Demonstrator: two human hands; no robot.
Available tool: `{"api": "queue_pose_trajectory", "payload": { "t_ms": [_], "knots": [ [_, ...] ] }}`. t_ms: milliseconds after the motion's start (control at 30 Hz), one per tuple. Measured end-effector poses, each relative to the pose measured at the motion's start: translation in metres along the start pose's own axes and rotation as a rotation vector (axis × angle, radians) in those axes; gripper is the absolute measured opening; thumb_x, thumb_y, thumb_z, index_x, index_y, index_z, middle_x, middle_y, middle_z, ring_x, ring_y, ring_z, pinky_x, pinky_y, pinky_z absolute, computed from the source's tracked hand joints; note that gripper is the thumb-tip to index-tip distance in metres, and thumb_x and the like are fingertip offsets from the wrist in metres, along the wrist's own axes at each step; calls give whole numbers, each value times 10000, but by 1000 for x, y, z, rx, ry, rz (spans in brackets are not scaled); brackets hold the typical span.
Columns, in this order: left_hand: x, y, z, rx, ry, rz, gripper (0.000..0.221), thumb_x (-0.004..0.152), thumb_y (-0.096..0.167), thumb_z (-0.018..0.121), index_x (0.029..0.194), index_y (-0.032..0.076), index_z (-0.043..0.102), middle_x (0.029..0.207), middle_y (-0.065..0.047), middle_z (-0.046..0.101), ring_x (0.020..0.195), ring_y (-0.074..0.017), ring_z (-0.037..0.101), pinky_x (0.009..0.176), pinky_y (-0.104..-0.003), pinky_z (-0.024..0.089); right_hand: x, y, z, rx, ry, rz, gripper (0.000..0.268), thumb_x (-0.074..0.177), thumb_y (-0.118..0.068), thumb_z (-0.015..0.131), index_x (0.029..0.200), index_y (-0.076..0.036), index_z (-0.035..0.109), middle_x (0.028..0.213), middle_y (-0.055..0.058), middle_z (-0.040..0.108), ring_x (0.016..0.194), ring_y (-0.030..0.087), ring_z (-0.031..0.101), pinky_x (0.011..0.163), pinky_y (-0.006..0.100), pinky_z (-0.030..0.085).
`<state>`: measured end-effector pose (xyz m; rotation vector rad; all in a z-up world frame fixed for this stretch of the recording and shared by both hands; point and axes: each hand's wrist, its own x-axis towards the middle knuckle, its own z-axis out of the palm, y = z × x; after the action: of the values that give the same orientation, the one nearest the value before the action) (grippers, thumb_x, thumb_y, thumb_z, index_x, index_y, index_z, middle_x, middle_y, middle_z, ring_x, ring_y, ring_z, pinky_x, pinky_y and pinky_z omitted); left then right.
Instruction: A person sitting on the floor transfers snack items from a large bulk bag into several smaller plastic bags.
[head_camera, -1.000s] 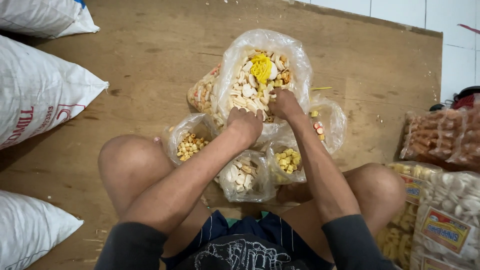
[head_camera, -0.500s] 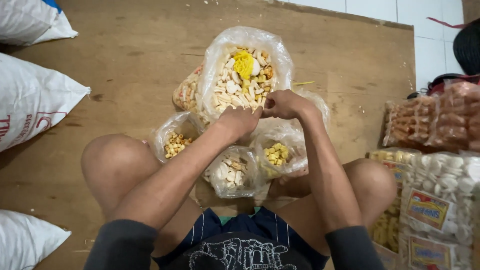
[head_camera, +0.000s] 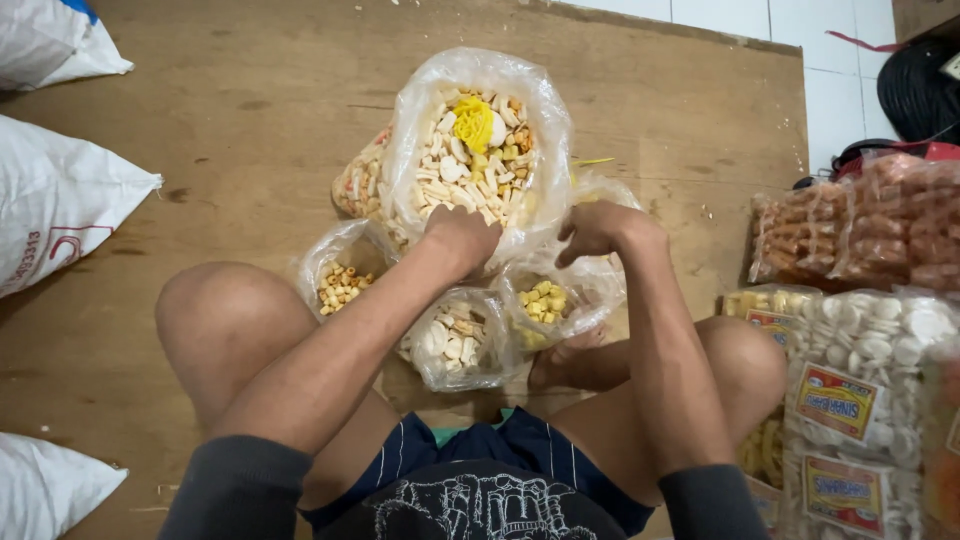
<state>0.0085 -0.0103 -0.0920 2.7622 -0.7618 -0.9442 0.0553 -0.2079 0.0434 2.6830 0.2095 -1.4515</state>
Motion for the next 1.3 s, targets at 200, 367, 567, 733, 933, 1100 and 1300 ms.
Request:
{"api": "queue_pose_trajectory", "payload": {
  "t_ms": [200,367,567,733,933,1100,1300],
  "knots": [
    [21,-10,28,40,-36,-65,444,877,224,689,1315,152,683,1183,-192,720,1135,-475,640,811,-689,498,5,-22,-5,128,245,-154,472,850,-417,730,1278,-219,725,1232,51,753,1214,367,657,1043,532,518],
    [-16,6,-11,44,-93,-89,422,951,165,605,1361,78,657,1280,-207,697,1222,-466,612,873,-695,487,81,-29,16,178,438,-267,457,903,-297,671,1345,-183,679,1395,134,631,1278,403,600,1070,504,509],
    [-16,9,-23,36,-104,-114,406,966,154,576,1353,64,661,1297,-193,693,1246,-453,609,880,-694,488,135,-50,34,158,601,-403,536,947,-207,599,1474,-118,553,1551,206,440,1371,444,507,1135,507,461],
    [-53,20,-59,-8,-122,-136,392,1019,119,452,1344,46,658,1308,-192,684,1262,-456,594,883,-698,475,158,-61,42,68,563,-342,500,1027,-371,506,1520,-284,484,1609,127,372,1417,475,427,1083,618,472],
    [-57,22,-63,-11,-145,-147,409,1031,115,412,1366,52,639,1334,-180,672,1280,-444,588,907,-692,472,177,-60,43,101,590,-372,525,980,-276,508,1505,-277,512,1566,186,415,1389,499,456,1111,583,465],
    [-56,21,-62,-7,-137,-145,406,1038,112,399,1338,68,668,1311,-165,684,1267,-432,593,889,-666,472,192,-57,47,190,766,-402,330,917,-231,598,1222,-207,722,1247,194,616,1095,472,672,946,509,575],
    [-41,14,-44,12,-113,-152,405,1022,109,411,1320,104,686,1293,-131,699,1259,-396,607,884,-614,480,201,-42,56,218,862,-409,161,903,-224,720,1050,-289,727,1104,121,572,987,411,706,831,470,602]
  ]
}}
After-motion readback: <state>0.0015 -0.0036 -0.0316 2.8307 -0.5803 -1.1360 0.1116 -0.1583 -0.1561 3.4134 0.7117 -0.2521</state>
